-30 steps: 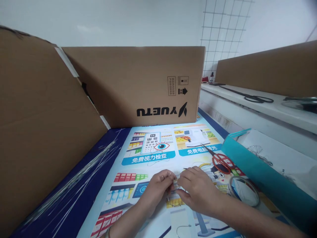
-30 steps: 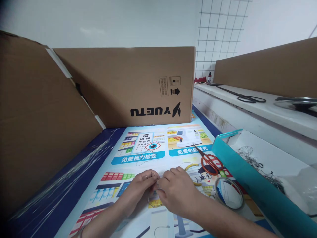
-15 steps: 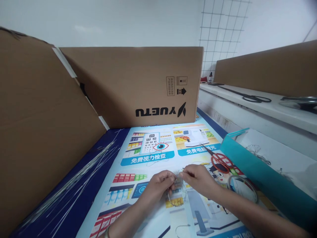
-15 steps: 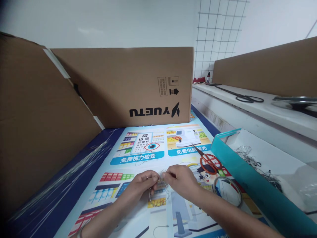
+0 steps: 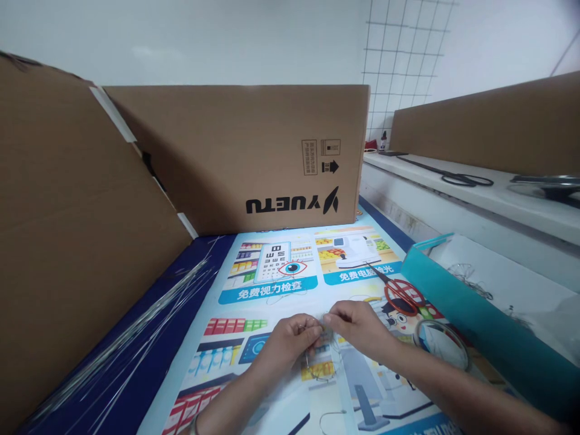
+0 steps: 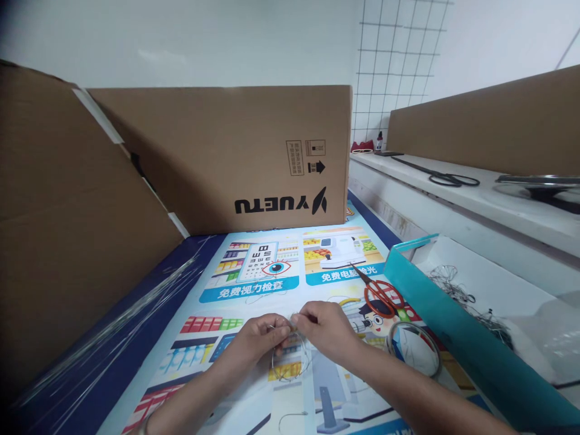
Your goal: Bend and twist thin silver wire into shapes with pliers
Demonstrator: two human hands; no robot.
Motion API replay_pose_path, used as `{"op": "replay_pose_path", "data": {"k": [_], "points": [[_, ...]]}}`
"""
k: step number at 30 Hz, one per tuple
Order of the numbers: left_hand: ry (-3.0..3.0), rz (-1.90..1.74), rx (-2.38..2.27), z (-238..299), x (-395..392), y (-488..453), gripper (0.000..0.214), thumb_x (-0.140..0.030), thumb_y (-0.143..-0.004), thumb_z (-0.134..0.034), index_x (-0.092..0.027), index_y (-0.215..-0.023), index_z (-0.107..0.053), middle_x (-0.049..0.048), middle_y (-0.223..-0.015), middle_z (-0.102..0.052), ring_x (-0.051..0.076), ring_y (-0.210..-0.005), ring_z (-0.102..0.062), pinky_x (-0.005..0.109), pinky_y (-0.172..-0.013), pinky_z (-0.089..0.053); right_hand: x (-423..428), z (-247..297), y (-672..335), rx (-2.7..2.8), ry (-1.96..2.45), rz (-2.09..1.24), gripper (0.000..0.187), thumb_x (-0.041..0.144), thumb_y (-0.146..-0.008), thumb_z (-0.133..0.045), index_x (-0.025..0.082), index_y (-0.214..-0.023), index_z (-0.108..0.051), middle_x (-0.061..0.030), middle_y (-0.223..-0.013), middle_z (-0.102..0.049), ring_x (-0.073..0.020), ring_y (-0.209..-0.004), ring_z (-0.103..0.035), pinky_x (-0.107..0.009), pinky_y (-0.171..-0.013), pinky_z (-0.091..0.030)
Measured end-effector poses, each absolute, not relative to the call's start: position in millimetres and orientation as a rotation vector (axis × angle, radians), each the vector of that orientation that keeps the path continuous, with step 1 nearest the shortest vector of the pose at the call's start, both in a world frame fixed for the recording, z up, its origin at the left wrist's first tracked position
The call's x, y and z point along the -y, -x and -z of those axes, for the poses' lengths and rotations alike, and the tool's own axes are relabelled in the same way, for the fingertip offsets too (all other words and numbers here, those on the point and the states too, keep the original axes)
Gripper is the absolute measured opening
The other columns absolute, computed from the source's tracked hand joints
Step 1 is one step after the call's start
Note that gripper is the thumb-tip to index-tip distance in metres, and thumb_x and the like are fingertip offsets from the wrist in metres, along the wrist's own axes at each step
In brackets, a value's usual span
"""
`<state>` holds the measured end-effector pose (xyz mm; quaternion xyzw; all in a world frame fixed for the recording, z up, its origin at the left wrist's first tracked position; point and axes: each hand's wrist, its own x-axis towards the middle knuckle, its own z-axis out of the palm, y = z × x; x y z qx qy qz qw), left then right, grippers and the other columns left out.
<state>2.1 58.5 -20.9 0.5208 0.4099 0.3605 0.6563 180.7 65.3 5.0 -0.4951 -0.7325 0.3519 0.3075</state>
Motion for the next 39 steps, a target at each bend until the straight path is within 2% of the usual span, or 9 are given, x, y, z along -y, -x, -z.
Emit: {"op": "replay_pose_path", "data": {"k": [6, 11, 22, 28, 31, 36, 39], "points": [[-1.244, -0.809, -0.937, 22, -57, -2, 0.022, -0.033, -0.079, -0.057, -0.013, -0.07, -0.057, 0.0014, -0.061, -0.056, 0.009, -0.051, -0.046, 0.023, -0.052, -0.033, -64, -3, -176, 1.783, 1.252, -1.137, 0.018, 0.026, -0.079, -0.047, 0.017, -0.069, -0.058, 0.0026, -0.063, -0.055, -0.0091, -0.054, -0.047, -0.02, -0.052, -0.036], [-1.25, -0.803, -0.934, 17, -57, -4, 0.021, -0.033, -0.078, -0.058, -0.013, -0.069, -0.057, 0.0012, -0.061, -0.057, 0.009, -0.051, -0.047, 0.023, -0.052, -0.034, -66, 1, -174, 1.587, 1.232, -1.365, 0.016, 0.026, -0.077, -0.049, 0.016, -0.069, -0.059, 0.0013, -0.061, -0.059, -0.0075, -0.045, -0.045, -0.02, -0.045, -0.037], [-1.258, -0.825, -0.99, 19, -56, -4, 0.02, -0.033, -0.077, -0.058, -0.015, -0.07, -0.056, -0.0001, -0.059, -0.057, 0.01, -0.049, -0.048, 0.023, -0.052, -0.036, -67, -1, -175, 1.572, 1.198, -1.394, 0.019, 0.031, -0.078, -0.052, 0.015, -0.072, -0.06, 0.0013, -0.059, -0.057, -0.0071, -0.044, -0.042, -0.02, -0.044, -0.036], [-1.243, -0.912, -1.089, 19, -56, -3, 0.019, -0.031, -0.077, -0.057, -0.015, -0.068, -0.057, -0.0005, -0.055, -0.055, 0.01, -0.051, -0.046, 0.022, -0.052, -0.034, -63, -4, -182, 1.77, 1.182, -1.193, 0.019, 0.034, -0.081, -0.05, 0.017, -0.077, -0.059, 0.0026, -0.063, -0.053, -0.0095, -0.056, -0.046, -0.02, -0.051, -0.035], [-1.204, -0.969, -1.087, 17, -57, -4, 0.017, -0.029, -0.076, -0.058, -0.015, -0.067, -0.057, -0.0011, -0.053, -0.054, 0.01, -0.051, -0.045, 0.022, -0.052, -0.034, -59, 0, -183, 1.842, 1.262, -1.133, 0.015, 0.032, -0.08, -0.052, 0.019, -0.086, -0.057, 0.0037, -0.061, -0.054, -0.01, -0.055, -0.046, -0.02, -0.05, -0.033], [-1.213, -0.977, -1.099, 14, -58, -4, 0.016, -0.028, -0.075, -0.058, -0.015, -0.066, -0.058, -0.0008, -0.055, -0.055, 0.01, -0.051, -0.046, 0.021, -0.052, -0.035, -55, 13, -179, 1.865, 1.289, -1.236, 0.026, 0.024, -0.073, -0.056, 0.022, -0.099, -0.053, 0.0046, -0.06, -0.057, -0.0109, -0.054, -0.05, -0.021, -0.05, -0.035], [-1.233, -0.957, -1.112, 12, -58, -4, 0.017, -0.03, -0.075, -0.058, -0.015, -0.066, -0.058, -0.0003, -0.057, -0.057, 0.01, -0.051, -0.047, 0.022, -0.052, -0.036, -56, 15, -178, 1.714, 1.184, -1.468, 0.029, 0.021, -0.072, -0.054, 0.02, -0.101, -0.05, 0.0038, -0.064, -0.059, -0.0124, -0.06, -0.055, -0.023, -0.056, -0.04]]}}
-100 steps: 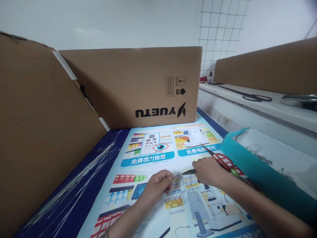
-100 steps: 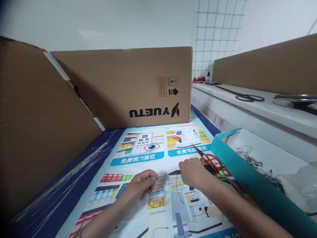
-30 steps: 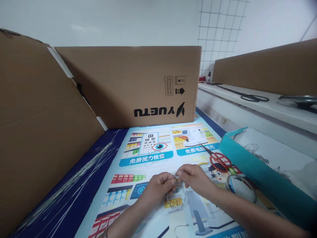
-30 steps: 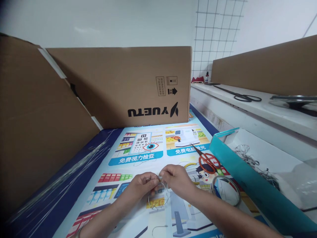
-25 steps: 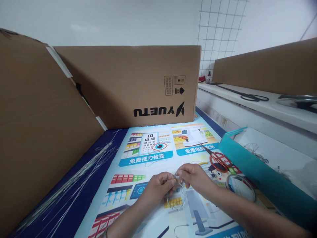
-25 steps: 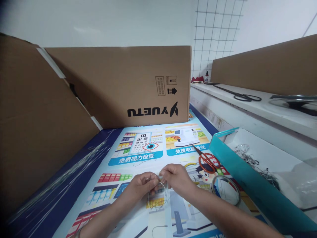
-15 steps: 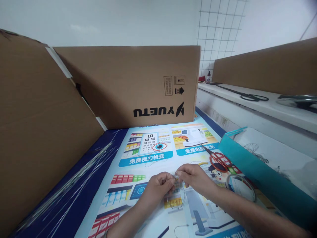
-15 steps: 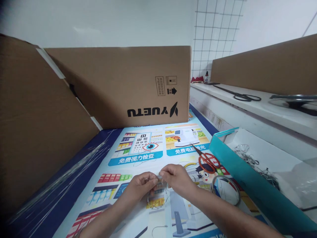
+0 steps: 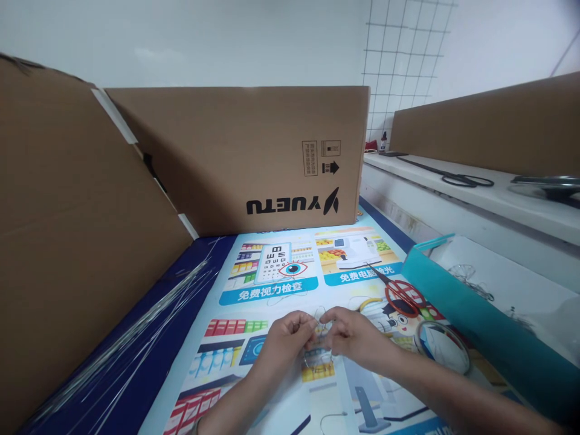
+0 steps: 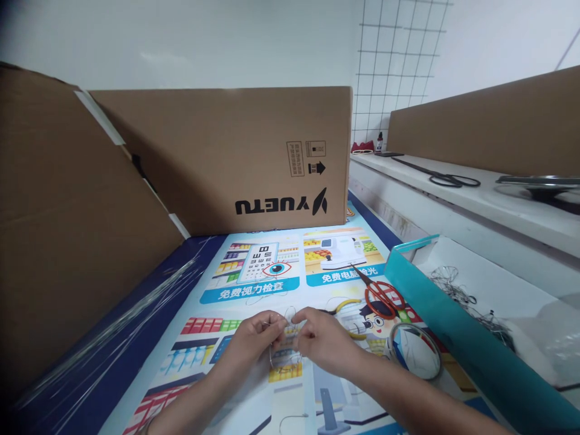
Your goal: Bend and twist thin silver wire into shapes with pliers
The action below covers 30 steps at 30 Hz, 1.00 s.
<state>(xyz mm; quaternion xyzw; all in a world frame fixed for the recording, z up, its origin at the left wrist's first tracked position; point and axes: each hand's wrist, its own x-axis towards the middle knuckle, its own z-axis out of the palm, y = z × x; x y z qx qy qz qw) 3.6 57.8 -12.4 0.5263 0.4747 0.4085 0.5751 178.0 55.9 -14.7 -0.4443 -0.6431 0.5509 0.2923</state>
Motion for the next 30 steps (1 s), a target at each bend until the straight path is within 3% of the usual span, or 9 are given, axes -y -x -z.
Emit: {"op": "replay_pose_path", "data": {"k": [5, 10, 17, 23, 30], "points": [[-1.224, -0.943, -1.151, 13, -57, -4, 0.018, -0.032, -0.075, -0.058, -0.016, -0.067, -0.058, -0.0008, -0.054, -0.057, 0.011, -0.05, -0.048, 0.022, -0.051, -0.035, -56, 2, -179, 1.406, 1.021, -1.802, 0.037, 0.023, -0.069, -0.06, 0.019, -0.104, -0.047, 0.0034, -0.069, -0.06, -0.0124, -0.064, -0.058, -0.027, -0.066, -0.043], [-1.19, -0.945, -1.14, 14, -57, -5, 0.02, -0.033, -0.074, -0.059, -0.016, -0.065, -0.057, -0.0009, -0.052, -0.056, 0.009, -0.047, -0.046, 0.021, -0.048, -0.034, -54, -6, -181, 1.394, 1.043, -1.851, 0.04, 0.023, -0.066, -0.063, 0.02, -0.104, -0.05, 0.0034, -0.069, -0.06, -0.0116, -0.064, -0.058, -0.023, -0.059, -0.036], [-1.119, -0.907, -1.051, 18, -55, -5, 0.019, -0.033, -0.078, -0.055, -0.016, -0.069, -0.054, 0.0008, -0.054, -0.059, 0.012, -0.049, -0.054, 0.023, -0.049, -0.037, -55, 0, -179, 1.39, 0.995, -1.889, 0.041, 0.021, -0.065, -0.063, 0.019, -0.103, -0.05, 0.0041, -0.067, -0.058, -0.0106, -0.062, -0.055, -0.024, -0.06, -0.037], [-1.002, -0.904, -1.035, 15, -54, -5, 0.021, -0.035, -0.076, -0.058, -0.017, -0.07, -0.052, -0.0003, -0.055, -0.059, 0.012, -0.049, -0.057, 0.022, -0.046, -0.038, -54, 13, -177, 1.647, 1.075, -1.565, 0.043, 0.02, -0.07, -0.059, 0.021, -0.111, -0.045, 0.0033, -0.072, -0.057, -0.0102, -0.062, -0.052, -0.022, -0.057, -0.038], [-0.965, -0.92, -1.041, 12, -54, -6, 0.025, -0.038, -0.073, -0.061, -0.016, -0.068, -0.051, -0.0005, -0.058, -0.058, 0.013, -0.051, -0.058, 0.022, -0.047, -0.04, -50, 15, -176, 2.001, 1.263, -1.054, 0.069, 0.011, -0.066, -0.054, 0.027, -0.128, -0.032, 0.0019, -0.084, -0.059, -0.0114, -0.065, -0.053, -0.022, -0.058, -0.04]]}}
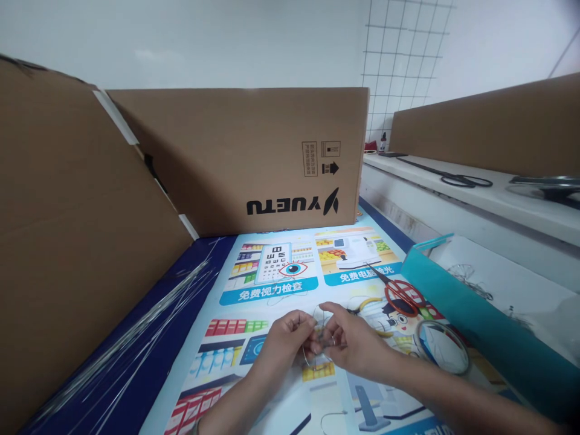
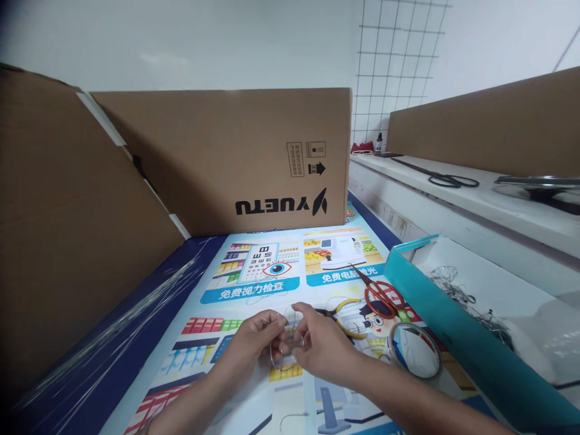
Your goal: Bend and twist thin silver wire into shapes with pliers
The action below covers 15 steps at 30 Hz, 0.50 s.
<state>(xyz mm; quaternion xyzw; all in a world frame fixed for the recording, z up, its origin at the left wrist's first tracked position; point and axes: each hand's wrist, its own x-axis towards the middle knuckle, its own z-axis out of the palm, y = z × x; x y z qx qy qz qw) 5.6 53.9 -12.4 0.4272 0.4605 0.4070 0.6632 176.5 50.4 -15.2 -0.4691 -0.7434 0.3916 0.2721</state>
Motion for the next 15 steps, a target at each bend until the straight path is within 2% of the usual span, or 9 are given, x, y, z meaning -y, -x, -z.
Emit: {"op": "replay_pose_path", "data": {"k": [4, 8, 15], "points": [[-0.931, -0.904, -1.018, 12, -53, -7, 0.024, -0.038, -0.073, -0.062, -0.017, -0.068, -0.051, -0.0002, -0.057, -0.059, 0.013, -0.05, -0.058, 0.022, -0.047, -0.039, -47, 11, -175, 2.105, 1.355, -0.863, 0.069, 0.013, -0.068, -0.052, 0.027, -0.132, -0.028, 0.0014, -0.085, -0.061, -0.0136, -0.068, -0.055, -0.023, -0.06, -0.04], [-0.905, -0.914, -1.002, 11, -51, -7, 0.023, -0.037, -0.073, -0.062, -0.016, -0.069, -0.052, 0.001, -0.059, -0.06, 0.012, -0.051, -0.059, 0.021, -0.047, -0.039, -45, 12, -175, 2.137, 1.351, -0.739, 0.058, 0.017, -0.074, -0.048, 0.023, -0.13, -0.034, 0.0005, -0.083, -0.064, -0.0154, -0.072, -0.057, -0.024, -0.064, -0.04], [-0.918, -0.918, -1.049, 7, -52, -6, 0.023, -0.036, -0.074, -0.062, -0.017, -0.068, -0.051, 0.0004, -0.059, -0.06, 0.012, -0.05, -0.058, 0.022, -0.049, -0.04, -49, 22, -177, 1.994, 1.294, -0.814, 0.042, 0.018, -0.08, -0.041, 0.021, -0.122, -0.04, 0.0038, -0.067, -0.059, -0.0127, -0.059, -0.053, -0.023, -0.057, -0.038]]}}
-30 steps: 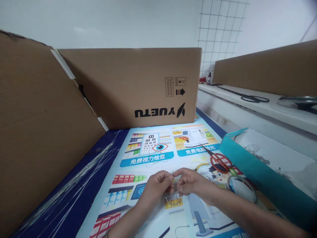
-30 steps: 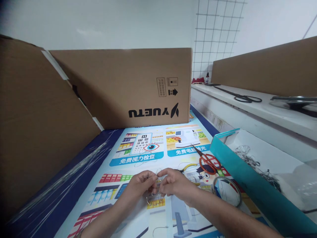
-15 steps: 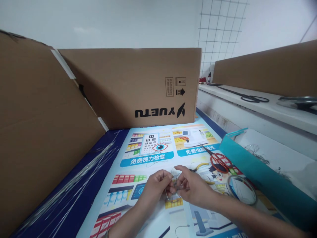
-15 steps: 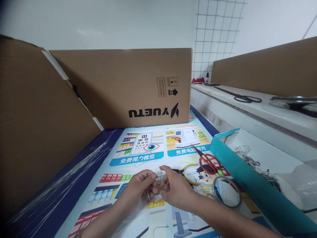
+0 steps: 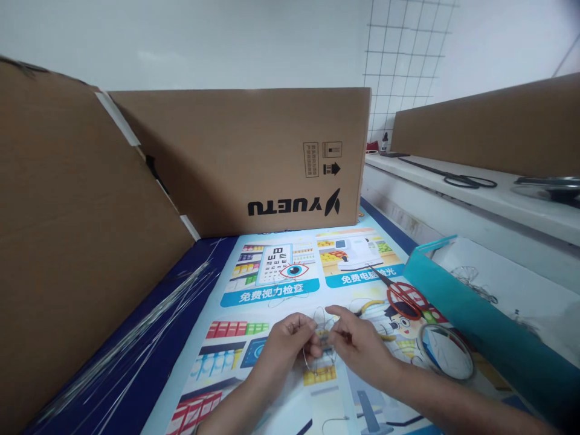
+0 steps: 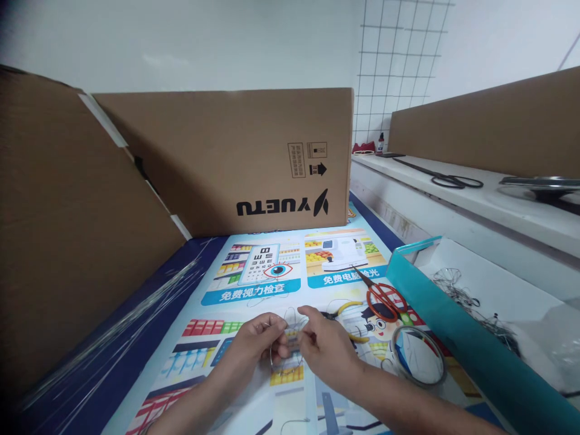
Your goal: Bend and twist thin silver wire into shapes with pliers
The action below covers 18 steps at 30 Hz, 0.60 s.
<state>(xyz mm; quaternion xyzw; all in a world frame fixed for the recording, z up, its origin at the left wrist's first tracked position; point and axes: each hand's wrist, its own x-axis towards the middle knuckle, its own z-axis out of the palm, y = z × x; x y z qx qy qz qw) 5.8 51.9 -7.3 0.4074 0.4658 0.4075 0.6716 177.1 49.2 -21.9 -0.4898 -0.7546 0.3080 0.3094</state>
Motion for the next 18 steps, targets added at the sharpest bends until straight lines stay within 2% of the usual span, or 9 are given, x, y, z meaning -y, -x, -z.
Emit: {"op": "replay_pose_path", "data": {"k": [6, 13, 16, 18], "points": [[-0.893, -0.914, -1.076, 9, -55, -3, 0.025, -0.039, -0.07, -0.064, -0.016, -0.067, -0.052, 0.0, -0.057, -0.059, 0.011, -0.047, -0.056, 0.021, -0.045, -0.038, -53, 19, -180, 1.989, 1.34, -0.813, 0.031, 0.023, -0.08, -0.044, 0.022, -0.111, -0.05, 0.0047, -0.059, -0.054, -0.012, -0.053, -0.048, -0.022, -0.051, -0.034], [-0.93, -0.89, -1.128, 7, -58, 1, 0.024, -0.037, -0.07, -0.063, -0.016, -0.067, -0.053, -0.0008, -0.056, -0.059, 0.011, -0.046, -0.057, 0.02, -0.044, -0.037, -65, 14, -191, 2.052, 1.409, -0.784, 0.027, 0.027, -0.079, -0.048, 0.024, -0.105, -0.055, 0.0052, -0.058, -0.055, -0.0121, -0.052, -0.05, -0.022, -0.051, -0.034], [-0.959, -0.876, -1.174, 10, -60, 2, 0.024, -0.038, -0.07, -0.062, -0.017, -0.065, -0.052, -0.0015, -0.054, -0.059, 0.011, -0.043, -0.056, 0.02, -0.042, -0.035, -72, 6, -199, 2.134, 1.498, -0.642, 0.019, 0.028, -0.08, -0.046, 0.024, -0.095, -0.058, 0.0034, -0.062, -0.059, -0.0126, -0.056, -0.053, -0.022, -0.053, -0.035], [-0.984, -0.859, -1.214, 12, -62, 3, 0.024, -0.038, -0.069, -0.062, -0.017, -0.064, -0.052, -0.0013, -0.054, -0.059, 0.012, -0.042, -0.056, 0.021, -0.041, -0.035, -77, -3, -205, 2.303, 1.53, -0.45, 0.016, 0.026, -0.08, -0.045, 0.024, -0.085, -0.061, 0.0008, -0.073, -0.063, -0.014, -0.066, -0.055, -0.023, -0.056, -0.036]]}}
